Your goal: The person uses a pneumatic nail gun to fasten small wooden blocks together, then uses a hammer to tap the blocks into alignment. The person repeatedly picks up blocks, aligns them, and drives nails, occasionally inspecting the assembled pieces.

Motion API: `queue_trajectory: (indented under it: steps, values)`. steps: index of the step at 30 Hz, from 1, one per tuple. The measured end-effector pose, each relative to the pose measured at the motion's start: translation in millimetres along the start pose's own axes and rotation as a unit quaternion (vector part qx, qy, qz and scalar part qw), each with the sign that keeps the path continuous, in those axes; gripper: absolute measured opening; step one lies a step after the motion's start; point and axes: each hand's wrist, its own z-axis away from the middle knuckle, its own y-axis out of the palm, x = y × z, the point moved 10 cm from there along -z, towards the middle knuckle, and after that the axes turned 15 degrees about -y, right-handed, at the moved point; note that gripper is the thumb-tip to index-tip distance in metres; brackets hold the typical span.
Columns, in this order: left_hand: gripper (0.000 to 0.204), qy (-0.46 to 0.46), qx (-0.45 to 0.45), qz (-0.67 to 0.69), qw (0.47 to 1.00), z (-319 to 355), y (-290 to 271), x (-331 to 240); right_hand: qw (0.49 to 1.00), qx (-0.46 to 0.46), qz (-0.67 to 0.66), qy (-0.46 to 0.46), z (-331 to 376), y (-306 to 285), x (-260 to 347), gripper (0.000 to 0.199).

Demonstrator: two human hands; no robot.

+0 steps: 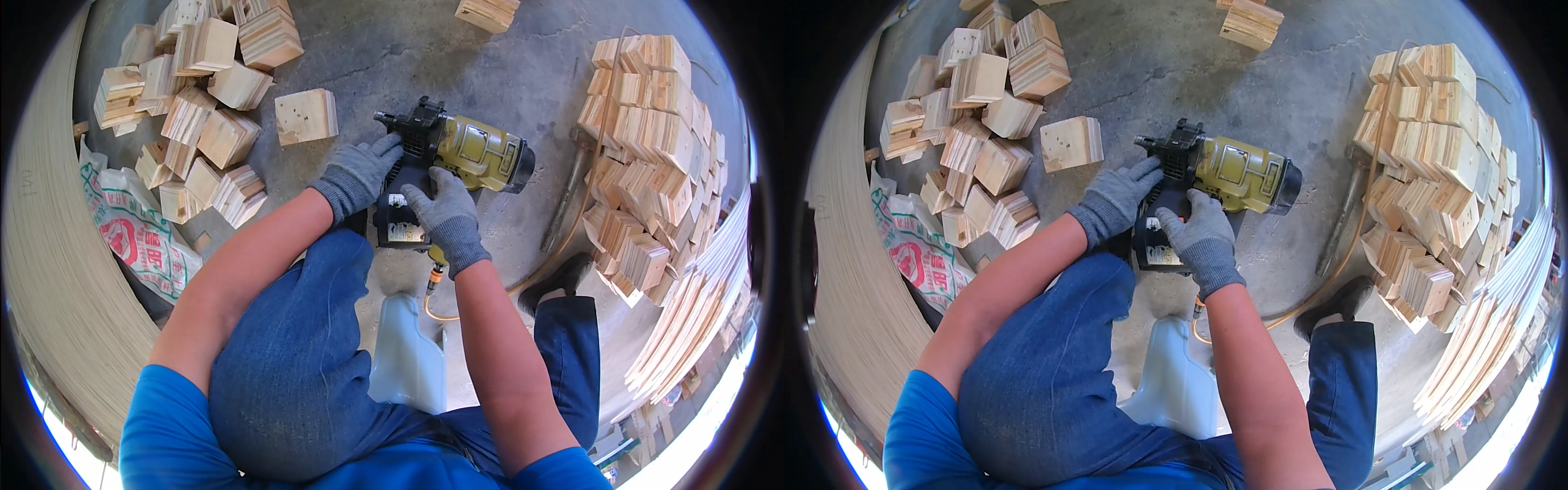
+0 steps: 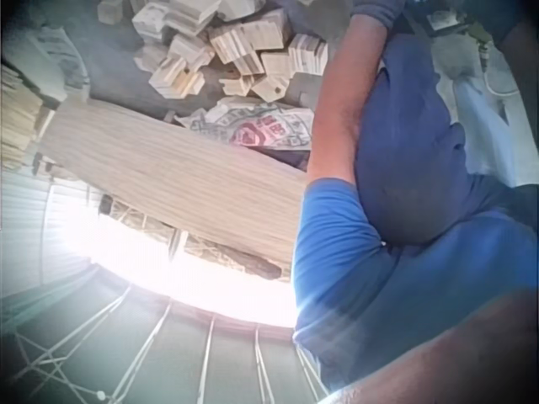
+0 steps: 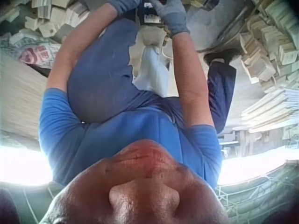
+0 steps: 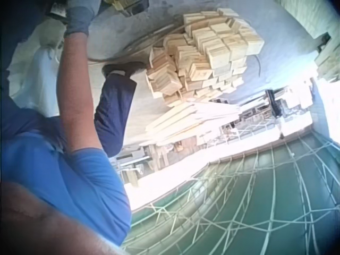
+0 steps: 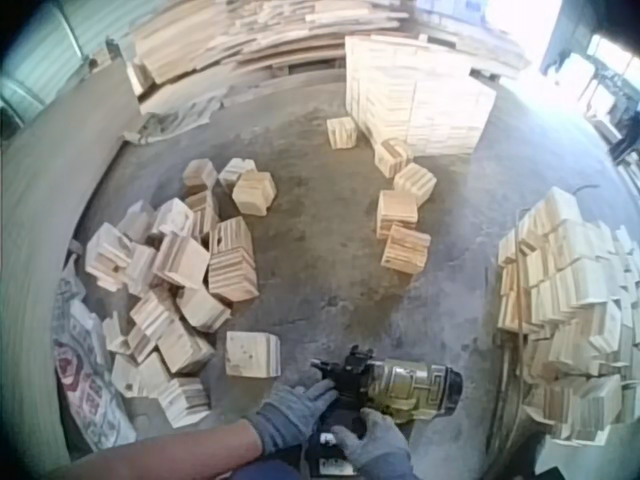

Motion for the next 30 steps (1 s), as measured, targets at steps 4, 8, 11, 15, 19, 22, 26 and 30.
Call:
queue_trajectory:
  steps: [4, 8, 11, 15, 19, 22, 26, 30]
  values:
    - [0.055, 0.010, -0.042, 0.032, 0.999, 3.2, 2.7, 7.1, 0.995, 0.052, 0.084, 0.016, -6.2, 7.4, 15.9, 0.080]
    - [0.054, 0.027, -0.026, 0.037, 0.999, -2.9, 2.0, 7.1, 0.987, 0.090, 0.116, 0.065, -15.4, 14.7, 18.5, 0.080]
    - [0.049, 0.044, -0.071, 0.019, 0.996, -2.6, 9.2, 12.8, 0.985, 0.082, 0.127, 0.081, -16.7, 17.7, 25.8, 0.076]
    - [0.049, 0.033, -0.059, 0.018, 0.998, -1.8, 10.5, 12.8, 0.981, 0.075, 0.149, 0.101, -19.1, 18.5, 27.2, 0.077]
    - [0.052, 0.018, 0.007, 0.042, 0.999, -0.3, -0.3, 9.0, 0.986, 0.028, 0.123, 0.111, -20.0, 17.1, 13.0, 0.075]
    - [0.052, 0.029, -0.020, 0.045, 0.998, -1.2, 1.8, 12.1, 0.990, -0.004, 0.098, 0.098, -21.2, 19.5, 2.6, 0.071]
    - [0.048, 0.029, -0.021, 0.064, 0.997, 3.2, 3.2, 13.0, 0.995, -0.071, 0.042, 0.064, -14.8, 9.5, -11.4, 0.066]
    - [0.045, 0.018, 0.040, 0.085, 0.995, 13.9, 8.4, 7.6, 0.991, -0.046, -0.027, 0.119, 6.5, 3.8, -17.8, 0.061]
